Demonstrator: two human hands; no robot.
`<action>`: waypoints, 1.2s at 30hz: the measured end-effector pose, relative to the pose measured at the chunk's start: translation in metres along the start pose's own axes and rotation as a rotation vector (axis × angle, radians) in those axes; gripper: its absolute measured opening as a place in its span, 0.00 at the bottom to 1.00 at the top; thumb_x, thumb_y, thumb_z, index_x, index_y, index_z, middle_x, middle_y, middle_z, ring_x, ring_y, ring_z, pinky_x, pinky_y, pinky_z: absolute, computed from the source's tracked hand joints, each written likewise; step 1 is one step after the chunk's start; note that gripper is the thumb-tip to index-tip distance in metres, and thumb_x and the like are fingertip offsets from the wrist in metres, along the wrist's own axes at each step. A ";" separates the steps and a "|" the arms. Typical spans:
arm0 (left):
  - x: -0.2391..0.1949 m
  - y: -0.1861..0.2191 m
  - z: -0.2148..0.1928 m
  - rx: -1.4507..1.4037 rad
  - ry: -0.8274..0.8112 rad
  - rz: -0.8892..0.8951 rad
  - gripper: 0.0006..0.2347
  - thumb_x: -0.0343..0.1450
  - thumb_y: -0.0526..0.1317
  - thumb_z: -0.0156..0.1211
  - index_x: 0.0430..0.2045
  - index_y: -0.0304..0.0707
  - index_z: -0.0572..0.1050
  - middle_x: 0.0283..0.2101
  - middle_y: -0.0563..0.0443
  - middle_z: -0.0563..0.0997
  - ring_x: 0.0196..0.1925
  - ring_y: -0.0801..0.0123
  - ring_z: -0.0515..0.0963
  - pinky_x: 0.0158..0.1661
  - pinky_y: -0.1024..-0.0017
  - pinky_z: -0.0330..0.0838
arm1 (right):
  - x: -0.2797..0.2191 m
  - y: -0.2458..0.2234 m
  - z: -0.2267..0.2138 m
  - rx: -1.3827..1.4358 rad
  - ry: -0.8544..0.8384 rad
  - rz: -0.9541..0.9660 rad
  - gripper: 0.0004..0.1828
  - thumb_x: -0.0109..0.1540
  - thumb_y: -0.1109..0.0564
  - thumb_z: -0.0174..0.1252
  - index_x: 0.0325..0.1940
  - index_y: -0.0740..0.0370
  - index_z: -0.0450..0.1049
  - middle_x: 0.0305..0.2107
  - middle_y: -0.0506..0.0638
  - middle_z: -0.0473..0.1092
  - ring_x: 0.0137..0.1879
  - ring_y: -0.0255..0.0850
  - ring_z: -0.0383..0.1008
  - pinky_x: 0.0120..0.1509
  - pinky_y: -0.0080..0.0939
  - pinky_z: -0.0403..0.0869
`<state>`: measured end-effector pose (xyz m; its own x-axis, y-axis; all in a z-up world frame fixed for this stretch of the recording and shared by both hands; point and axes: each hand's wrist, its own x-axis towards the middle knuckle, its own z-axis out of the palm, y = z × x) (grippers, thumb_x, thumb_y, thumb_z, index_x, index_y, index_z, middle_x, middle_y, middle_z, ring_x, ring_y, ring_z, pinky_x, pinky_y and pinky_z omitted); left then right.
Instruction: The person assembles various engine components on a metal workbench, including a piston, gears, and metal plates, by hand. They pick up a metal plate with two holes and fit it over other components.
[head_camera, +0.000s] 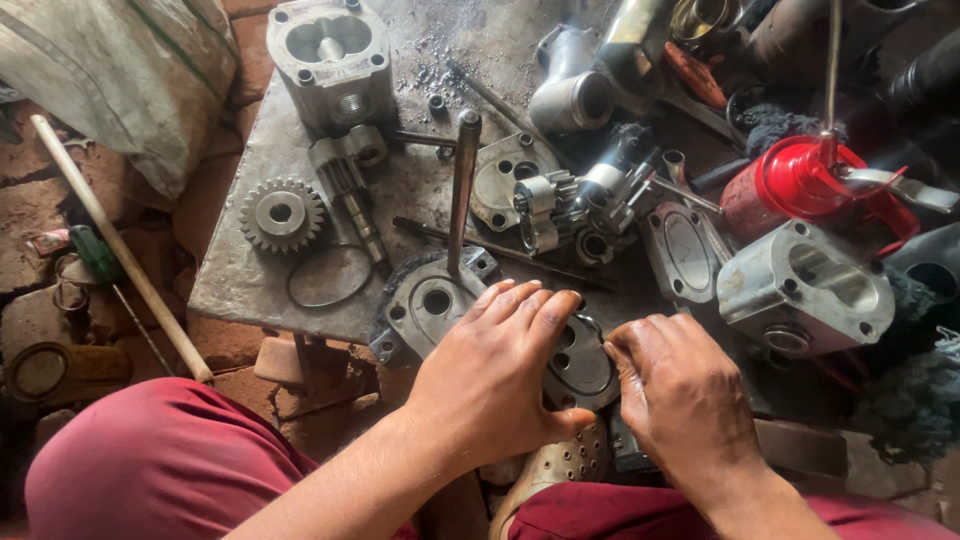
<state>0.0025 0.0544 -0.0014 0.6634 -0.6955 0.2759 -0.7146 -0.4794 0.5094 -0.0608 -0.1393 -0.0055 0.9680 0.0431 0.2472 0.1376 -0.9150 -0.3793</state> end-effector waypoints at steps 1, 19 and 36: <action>0.000 0.000 0.000 0.004 -0.004 0.002 0.44 0.53 0.56 0.77 0.58 0.25 0.65 0.55 0.32 0.75 0.64 0.43 0.71 0.66 0.54 0.59 | -0.001 0.000 0.000 0.006 0.002 0.004 0.09 0.52 0.64 0.64 0.35 0.60 0.74 0.29 0.52 0.73 0.39 0.52 0.73 0.43 0.51 0.72; 0.022 0.001 0.006 -0.011 0.149 0.179 0.06 0.68 0.35 0.61 0.36 0.36 0.76 0.47 0.43 0.77 0.52 0.51 0.76 0.49 0.59 0.70 | -0.002 0.012 -0.012 0.140 -0.015 0.186 0.06 0.58 0.55 0.64 0.36 0.59 0.79 0.32 0.53 0.76 0.41 0.50 0.76 0.45 0.50 0.73; -0.047 0.000 -0.049 -0.612 0.036 -0.443 0.03 0.70 0.33 0.64 0.33 0.33 0.77 0.29 0.50 0.83 0.31 0.72 0.80 0.34 0.74 0.74 | 0.017 -0.026 -0.058 0.295 -0.017 0.480 0.10 0.61 0.49 0.65 0.40 0.56 0.81 0.28 0.49 0.79 0.27 0.38 0.76 0.36 0.42 0.74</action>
<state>-0.0180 0.1134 0.0256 0.8744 -0.4836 -0.0387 -0.1354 -0.3198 0.9378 -0.0597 -0.1379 0.0600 0.9393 -0.3421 -0.0278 -0.2688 -0.6826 -0.6795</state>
